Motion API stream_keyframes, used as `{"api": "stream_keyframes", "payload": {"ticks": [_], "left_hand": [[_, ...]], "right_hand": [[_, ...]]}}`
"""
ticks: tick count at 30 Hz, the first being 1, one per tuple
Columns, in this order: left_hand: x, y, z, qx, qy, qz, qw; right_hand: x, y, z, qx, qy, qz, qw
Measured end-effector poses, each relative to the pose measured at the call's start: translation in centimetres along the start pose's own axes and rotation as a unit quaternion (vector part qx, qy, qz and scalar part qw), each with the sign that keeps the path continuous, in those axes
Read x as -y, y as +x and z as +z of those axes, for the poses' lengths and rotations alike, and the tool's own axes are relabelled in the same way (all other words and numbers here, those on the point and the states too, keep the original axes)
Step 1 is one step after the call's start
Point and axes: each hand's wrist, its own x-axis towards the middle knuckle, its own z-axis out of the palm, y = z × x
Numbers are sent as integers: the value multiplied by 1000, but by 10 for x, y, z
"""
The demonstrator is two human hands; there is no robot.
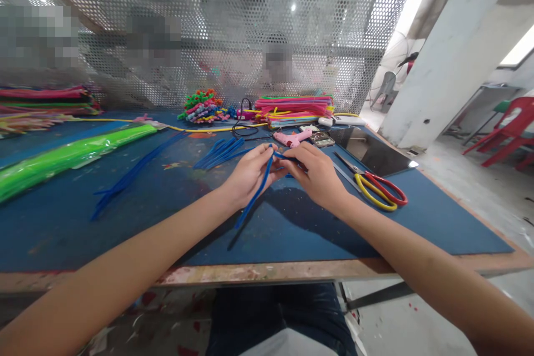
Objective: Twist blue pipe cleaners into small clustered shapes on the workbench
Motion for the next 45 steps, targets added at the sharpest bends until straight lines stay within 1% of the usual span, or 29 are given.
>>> {"api": "stream_keyframes", "payload": {"ticks": [2,4,6,9,12,15,17,21,24,27,30,37,39,40,42,45], "left_hand": [[-2,1,0,8,-20,-18,1000],[-6,2,-2,26,-16,-28,999],[-11,3,-5,42,10,-45,998],[-16,8,-13,56,79,-92,991],[-17,14,-21,63,140,-121,981],[-18,17,-26,69,190,-107,973],[-20,17,-27,83,223,-105,966],[-25,16,-27,114,262,-137,948],[-27,16,-28,130,278,-150,940],[-27,17,-31,151,278,-169,933],[-28,17,-33,176,284,-203,920],[-30,17,-37,209,299,-267,892],[-30,17,-38,213,294,-276,890],[-29,18,-39,213,286,-275,893],[-27,19,-40,204,247,-266,909],[-22,19,-41,173,136,-236,947]], "right_hand": [[0,0,0,-10,3,-2,1000],[-1,0,-1,-17,10,3,1000],[-4,1,-3,-22,16,13,1000],[-10,2,-7,-16,34,22,999],[-16,3,-9,10,55,36,998],[-19,4,-9,36,89,71,993],[-20,5,-9,55,120,94,987],[-19,5,-9,99,171,136,971],[-18,4,-9,127,198,147,961],[-17,4,-8,144,211,132,958],[-15,3,-9,155,219,96,959],[-16,0,-6,168,137,-47,975],[-18,-1,-5,165,119,-73,976],[-18,-1,-5,161,115,-78,977],[-18,0,-7,142,115,-74,980],[-15,1,-11,70,107,-37,991]]}}
